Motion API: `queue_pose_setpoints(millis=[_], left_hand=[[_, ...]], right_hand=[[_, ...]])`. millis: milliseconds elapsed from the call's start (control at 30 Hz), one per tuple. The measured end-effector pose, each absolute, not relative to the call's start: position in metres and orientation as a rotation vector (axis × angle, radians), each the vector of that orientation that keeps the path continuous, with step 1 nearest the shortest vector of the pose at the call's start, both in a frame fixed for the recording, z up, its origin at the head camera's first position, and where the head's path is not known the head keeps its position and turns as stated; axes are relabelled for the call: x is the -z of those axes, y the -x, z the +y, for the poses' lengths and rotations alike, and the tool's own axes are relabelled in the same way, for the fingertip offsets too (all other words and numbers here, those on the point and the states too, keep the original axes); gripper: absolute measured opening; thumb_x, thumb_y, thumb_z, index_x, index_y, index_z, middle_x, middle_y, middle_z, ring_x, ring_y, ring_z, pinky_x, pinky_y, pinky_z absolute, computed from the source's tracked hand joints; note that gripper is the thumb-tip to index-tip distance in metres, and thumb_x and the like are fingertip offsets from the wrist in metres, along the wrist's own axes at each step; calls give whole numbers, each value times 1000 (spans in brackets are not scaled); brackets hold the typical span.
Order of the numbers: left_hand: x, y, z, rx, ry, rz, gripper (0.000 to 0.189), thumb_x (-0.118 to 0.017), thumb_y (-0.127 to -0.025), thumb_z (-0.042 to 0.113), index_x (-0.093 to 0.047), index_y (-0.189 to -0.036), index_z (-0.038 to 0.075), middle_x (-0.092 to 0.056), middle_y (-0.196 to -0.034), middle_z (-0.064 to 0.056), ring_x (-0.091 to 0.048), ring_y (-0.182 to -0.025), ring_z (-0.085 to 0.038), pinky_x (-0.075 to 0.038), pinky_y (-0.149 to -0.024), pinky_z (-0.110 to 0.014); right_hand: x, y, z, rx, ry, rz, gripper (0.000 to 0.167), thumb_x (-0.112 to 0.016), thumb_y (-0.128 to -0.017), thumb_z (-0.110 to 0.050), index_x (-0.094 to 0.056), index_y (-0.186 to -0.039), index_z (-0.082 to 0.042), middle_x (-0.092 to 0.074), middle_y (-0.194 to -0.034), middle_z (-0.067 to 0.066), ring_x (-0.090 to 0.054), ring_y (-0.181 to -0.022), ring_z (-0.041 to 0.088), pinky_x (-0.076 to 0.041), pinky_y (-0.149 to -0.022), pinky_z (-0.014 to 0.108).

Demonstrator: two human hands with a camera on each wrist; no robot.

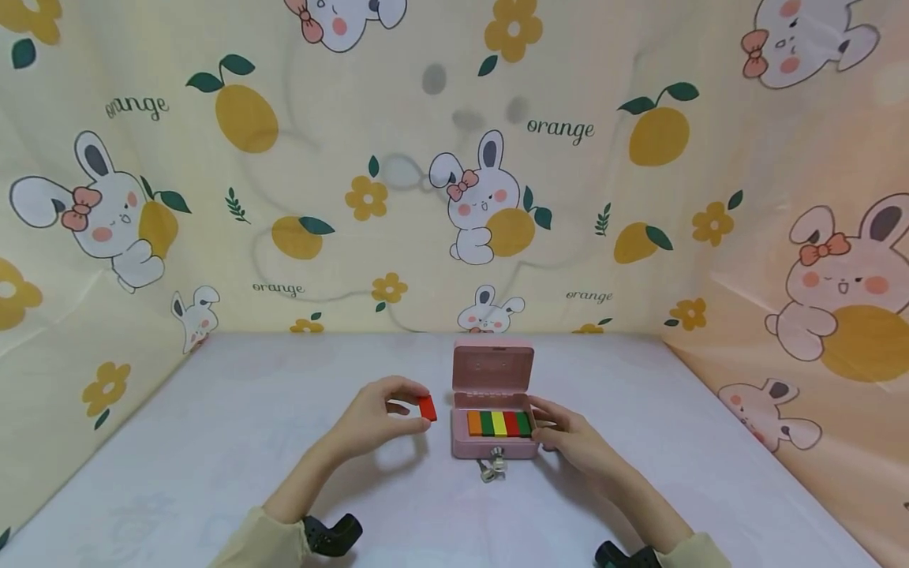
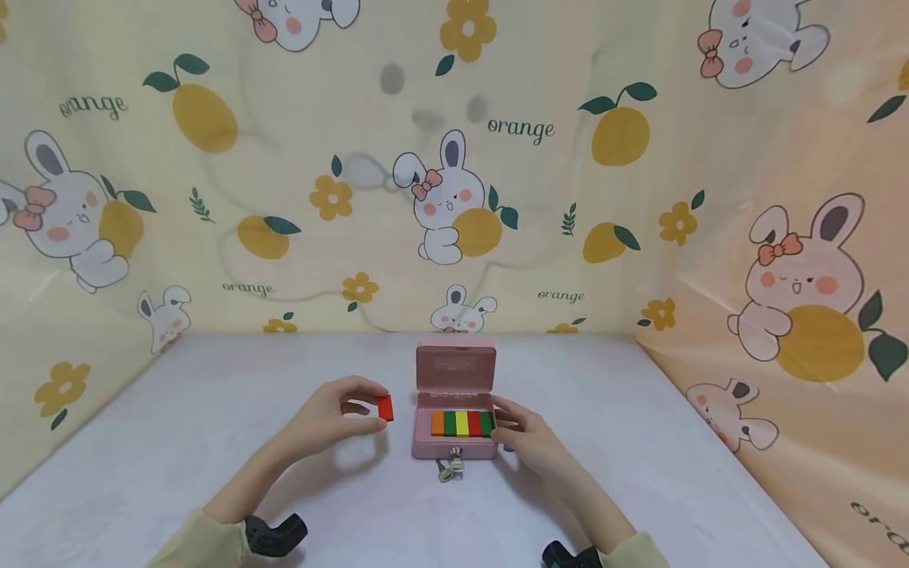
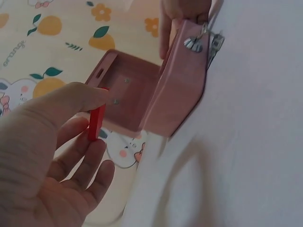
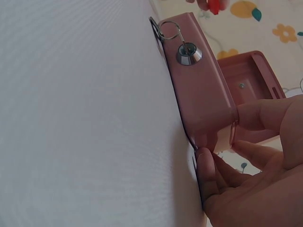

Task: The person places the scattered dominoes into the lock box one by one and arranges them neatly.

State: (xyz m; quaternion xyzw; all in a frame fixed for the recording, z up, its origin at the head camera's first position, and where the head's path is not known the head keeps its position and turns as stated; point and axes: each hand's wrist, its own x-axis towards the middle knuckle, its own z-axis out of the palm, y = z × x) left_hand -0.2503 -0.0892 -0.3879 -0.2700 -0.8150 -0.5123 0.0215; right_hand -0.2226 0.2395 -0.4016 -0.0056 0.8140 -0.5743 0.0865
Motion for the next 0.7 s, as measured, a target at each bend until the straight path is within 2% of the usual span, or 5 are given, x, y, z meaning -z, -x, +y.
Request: queue_pose_setpoints(millis=[133, 367, 700], left_hand=[[390, 250, -82, 1568, 874, -2515, 37, -82, -82, 22, -68, -115, 11, -64, -107, 4, -61, -104, -29, -52, -89, -37], [392, 251, -68, 1594, 880, -2471, 37, -80, -82, 11, -66, -115, 1, -67, -107, -5, -62, -100, -32, -51, -90, -46], [400, 263, -51, 1551, 940, -2524, 38, -79, -84, 18, -67, -118, 5, -67, -105, 4, -62, -102, -30, -51, -91, -44]], right_hand=[[400, 223, 239, 1709, 11, 2427, 60, -61, -93, -10, -42, -150, -12, -42, -146, 22, -46, -124, 35, -43, -96, 53], [401, 223, 240, 1705, -5, 2434, 59, -61, -93, -10, -43, -149, -14, -44, -145, 21, -47, -123, 34, -43, -97, 53], [402, 225, 240, 1705, 20, 2442, 57, -60, -93, -10, -46, -148, -16, -44, -144, 21, -46, -124, 36, -43, -97, 54]])
